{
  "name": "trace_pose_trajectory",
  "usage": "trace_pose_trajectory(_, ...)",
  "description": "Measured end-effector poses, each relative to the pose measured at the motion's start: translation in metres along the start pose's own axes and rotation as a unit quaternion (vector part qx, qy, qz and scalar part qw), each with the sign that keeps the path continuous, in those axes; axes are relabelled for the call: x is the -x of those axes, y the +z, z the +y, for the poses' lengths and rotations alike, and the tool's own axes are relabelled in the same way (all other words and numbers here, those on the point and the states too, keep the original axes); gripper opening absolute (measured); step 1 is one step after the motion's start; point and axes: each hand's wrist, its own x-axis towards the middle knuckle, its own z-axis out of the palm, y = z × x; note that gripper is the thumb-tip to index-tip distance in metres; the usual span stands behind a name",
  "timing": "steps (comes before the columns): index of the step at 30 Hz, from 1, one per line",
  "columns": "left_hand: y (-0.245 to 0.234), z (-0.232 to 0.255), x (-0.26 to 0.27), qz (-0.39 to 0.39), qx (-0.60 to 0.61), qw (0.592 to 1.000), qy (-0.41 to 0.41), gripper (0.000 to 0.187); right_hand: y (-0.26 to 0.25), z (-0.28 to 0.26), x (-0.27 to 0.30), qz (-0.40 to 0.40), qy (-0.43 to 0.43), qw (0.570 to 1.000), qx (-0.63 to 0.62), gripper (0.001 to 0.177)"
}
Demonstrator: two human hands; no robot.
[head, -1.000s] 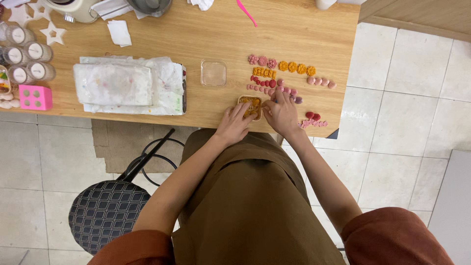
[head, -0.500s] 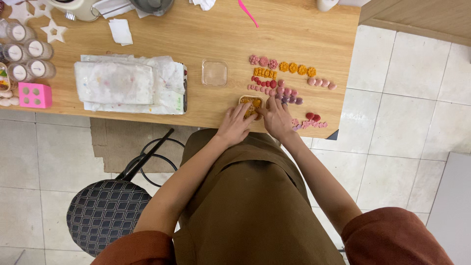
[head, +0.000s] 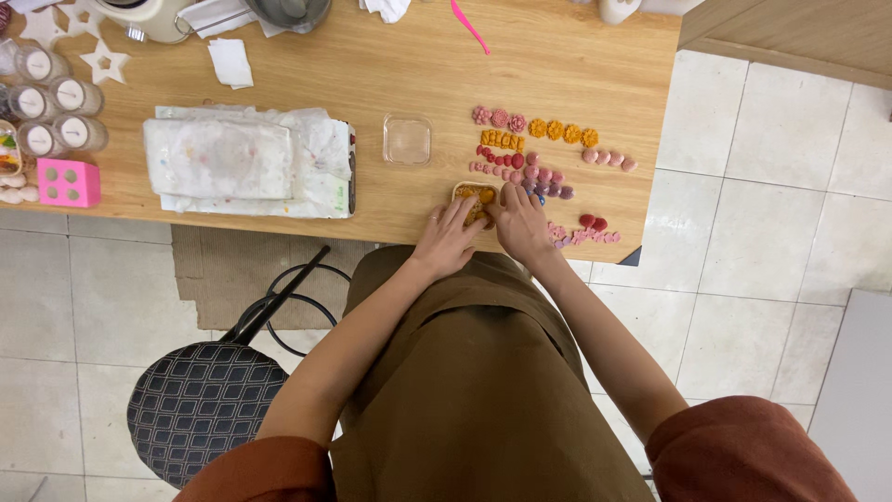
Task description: The person fills a small square container with shredded material, arranges decorative wax shapes on top, places a lid on the container, and wraps the package with twine to tie a knot.
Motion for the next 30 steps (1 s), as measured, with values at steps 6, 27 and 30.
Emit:
trace_pose_trajectory(6, 0.002, -0.001, 0.000, 0.002, 0.009, 1.000, -0.002, 0.066, 0.002, 0.002, 0.001, 0.006, -0.001, 1.000, 0.018, 0.021)
trace_pose_trajectory(27, 0.001, -0.001, 0.006, 0.018, -0.010, 1.000, -0.013, 0.077, -0.037, 0.001, 0.000, -0.029, 0.019, 0.996, -0.078, 0.098)
trace_pose_trajectory(30, -0.001, 0.001, 0.005, 0.024, -0.005, 0.999, -0.021, 0.077, -0.035, -0.005, -0.006, -0.050, 0.020, 0.995, -0.085, 0.117)
